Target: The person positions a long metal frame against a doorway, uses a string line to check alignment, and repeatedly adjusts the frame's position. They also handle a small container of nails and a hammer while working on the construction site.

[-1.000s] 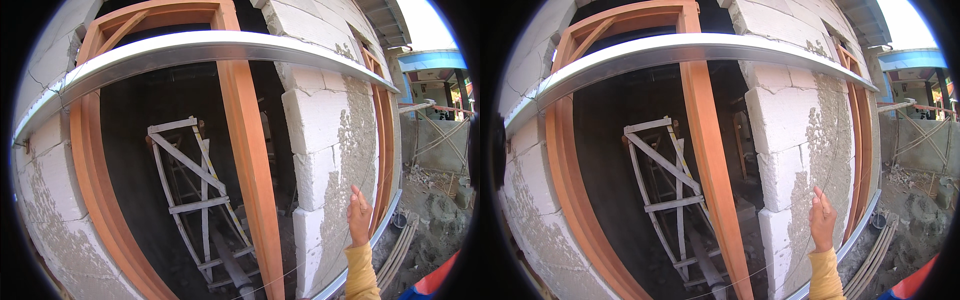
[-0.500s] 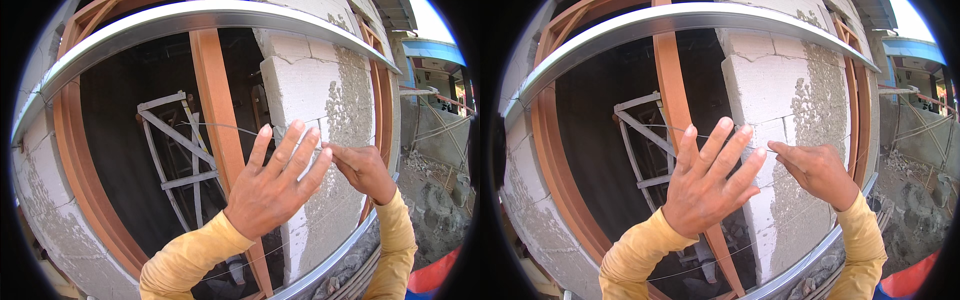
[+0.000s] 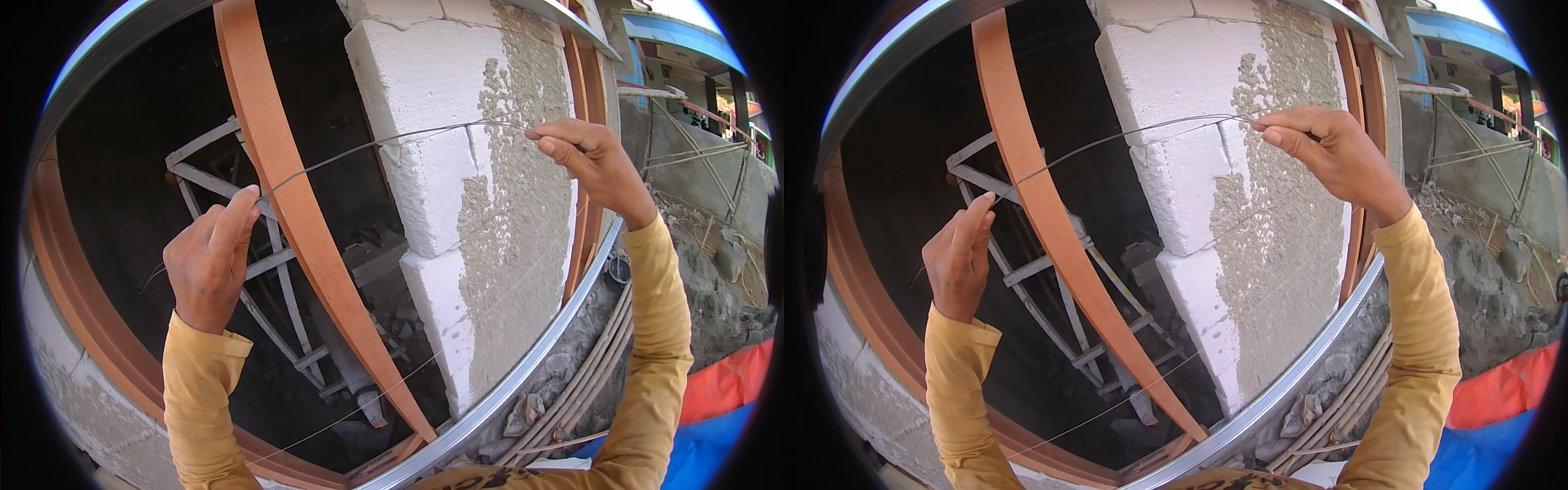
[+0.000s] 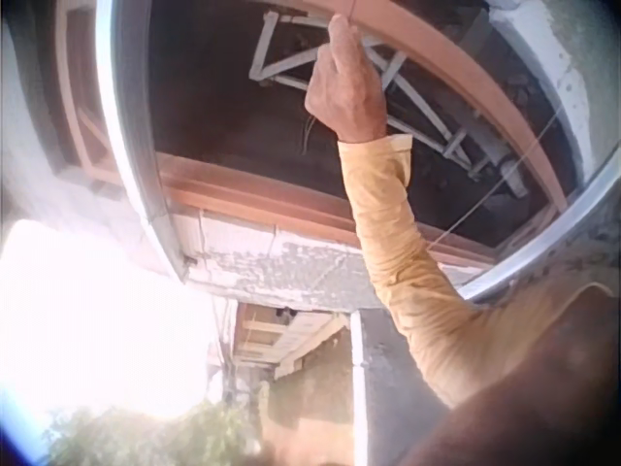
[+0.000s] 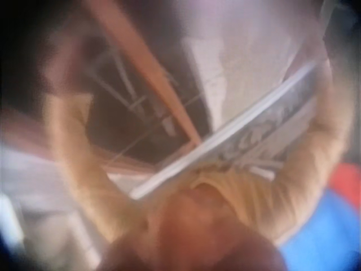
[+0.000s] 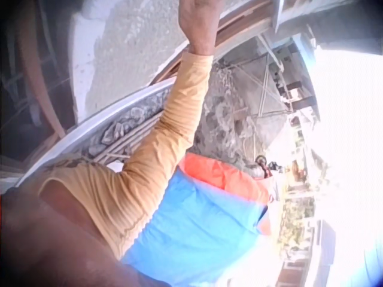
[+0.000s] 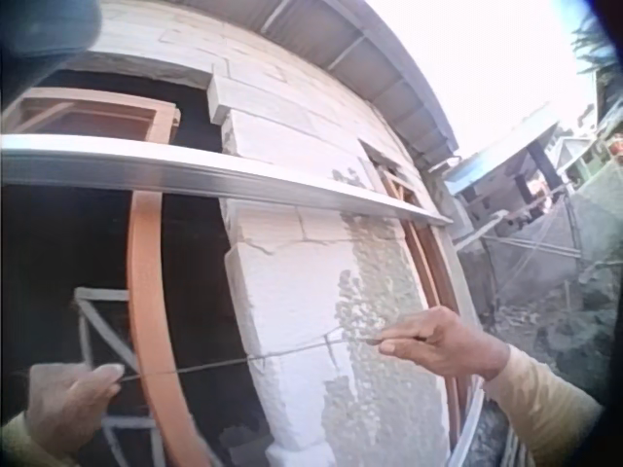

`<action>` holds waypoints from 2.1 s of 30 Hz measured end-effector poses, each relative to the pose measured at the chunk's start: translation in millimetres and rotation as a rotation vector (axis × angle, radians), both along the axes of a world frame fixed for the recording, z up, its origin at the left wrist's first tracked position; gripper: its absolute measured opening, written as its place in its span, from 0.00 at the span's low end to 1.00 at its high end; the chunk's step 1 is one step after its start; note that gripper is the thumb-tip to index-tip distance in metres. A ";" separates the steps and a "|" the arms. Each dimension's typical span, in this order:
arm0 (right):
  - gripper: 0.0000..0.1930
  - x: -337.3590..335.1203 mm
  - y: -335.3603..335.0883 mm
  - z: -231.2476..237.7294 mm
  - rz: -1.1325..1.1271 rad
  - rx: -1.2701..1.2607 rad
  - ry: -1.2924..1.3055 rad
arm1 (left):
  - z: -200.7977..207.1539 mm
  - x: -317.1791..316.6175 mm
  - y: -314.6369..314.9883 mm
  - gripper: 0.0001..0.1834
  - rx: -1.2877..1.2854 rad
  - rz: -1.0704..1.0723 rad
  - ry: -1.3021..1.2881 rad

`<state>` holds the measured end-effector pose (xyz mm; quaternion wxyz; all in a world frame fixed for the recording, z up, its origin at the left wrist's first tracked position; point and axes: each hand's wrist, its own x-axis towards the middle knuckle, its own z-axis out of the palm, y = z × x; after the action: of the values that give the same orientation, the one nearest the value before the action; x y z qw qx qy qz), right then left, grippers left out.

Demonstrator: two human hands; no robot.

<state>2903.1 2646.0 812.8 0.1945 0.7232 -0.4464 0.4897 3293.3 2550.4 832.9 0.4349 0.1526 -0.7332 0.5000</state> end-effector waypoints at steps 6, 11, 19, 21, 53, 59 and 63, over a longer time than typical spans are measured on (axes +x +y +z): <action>0.11 -0.8 0.5 -14.7 -0.119 -0.035 -0.006 | -42.9 50.3 -18.3 0.07 0.220 -0.068 0.180; 0.12 0.0 -26.5 -29.1 -0.139 -0.065 -0.049 | -106.0 70.8 11.4 0.07 0.482 -0.039 0.209; 0.10 5.9 9.6 -74.4 -0.235 0.128 0.201 | -237.6 89.9 101.5 0.12 1.144 -0.177 0.301; 0.11 48.5 3.2 -95.1 -0.062 0.316 0.299 | -295.5 109.2 121.1 0.08 1.509 -0.132 0.510; 0.10 55.5 -33.8 -238.9 0.464 1.004 -0.005 | -391.8 -24.4 93.9 0.18 1.509 -0.269 0.100; 0.13 50.8 -24.1 -306.5 0.749 1.365 0.590 | -423.9 -27.4 60.1 0.18 1.421 -0.151 0.172; 0.09 58.8 -41.9 -274.1 0.634 0.980 -0.022 | -438.5 -32.9 94.0 0.15 1.559 -0.114 0.063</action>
<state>2962.0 2604.1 538.7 -0.3236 0.8219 -0.3848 0.2679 3260.4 2644.5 394.5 0.2478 0.3901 -0.8668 -0.1872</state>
